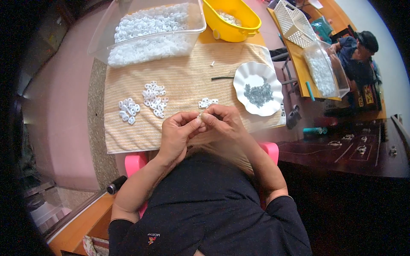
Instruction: Assembling small white plastic components by hand at a workshop desk.
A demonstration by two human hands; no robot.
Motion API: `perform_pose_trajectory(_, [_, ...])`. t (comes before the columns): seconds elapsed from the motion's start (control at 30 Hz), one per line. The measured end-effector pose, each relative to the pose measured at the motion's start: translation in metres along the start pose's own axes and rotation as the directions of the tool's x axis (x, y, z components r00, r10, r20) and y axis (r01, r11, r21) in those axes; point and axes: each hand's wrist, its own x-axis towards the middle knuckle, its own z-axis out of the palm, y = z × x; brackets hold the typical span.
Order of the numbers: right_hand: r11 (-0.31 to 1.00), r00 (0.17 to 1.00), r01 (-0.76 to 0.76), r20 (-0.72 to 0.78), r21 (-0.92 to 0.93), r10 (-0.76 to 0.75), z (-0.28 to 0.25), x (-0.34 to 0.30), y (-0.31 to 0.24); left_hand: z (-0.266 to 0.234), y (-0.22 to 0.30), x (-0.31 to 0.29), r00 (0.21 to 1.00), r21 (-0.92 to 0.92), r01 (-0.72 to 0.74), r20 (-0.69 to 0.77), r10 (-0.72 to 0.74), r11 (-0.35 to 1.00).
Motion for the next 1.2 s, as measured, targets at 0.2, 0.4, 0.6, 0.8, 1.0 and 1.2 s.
perform_pose_trajectory(0.2, [1.000, 1.000, -0.003, 0.030, 0.002, 0.003, -0.005, 0.001, -0.003, 0.000, 0.003, 0.000, 1.000, -0.045, 0.009, 0.019, -0.008, 0.999])
perform_pose_trajectory(0.4, [0.998, 0.997, 0.061, -0.051, -0.010, -0.061, -0.019, 0.002, -0.001, 0.000, 0.010, 0.002, 1.000, -0.100, 0.021, 0.011, -0.020, 0.995])
perform_pose_trajectory(0.6, [0.975, 0.976, 0.089, -0.177, -0.202, -0.126, -0.037, 0.005, 0.000, -0.004, 0.016, 0.005, 0.999, -0.148, 0.008, -0.042, -0.015, 0.989])
perform_pose_trajectory(0.8, [0.910, 0.973, 0.067, -0.174, -0.410, -0.151, -0.037, 0.009, 0.001, -0.006, 0.014, 0.005, 0.999, -0.170, 0.002, -0.043, -0.010, 0.985])
perform_pose_trajectory(1.0, [0.874, 0.973, 0.104, -0.132, -0.476, -0.187, -0.028, 0.012, -0.009, 0.002, 0.007, -0.004, 0.991, -0.177, 0.094, 0.106, -0.076, 0.980])
perform_pose_trajectory(1.2, [0.822, 0.974, 0.220, 0.069, -0.526, -0.217, -0.010, 0.028, -0.024, 0.011, 0.020, -0.019, 0.976, -0.177, 0.122, 0.203, -0.085, 0.977])
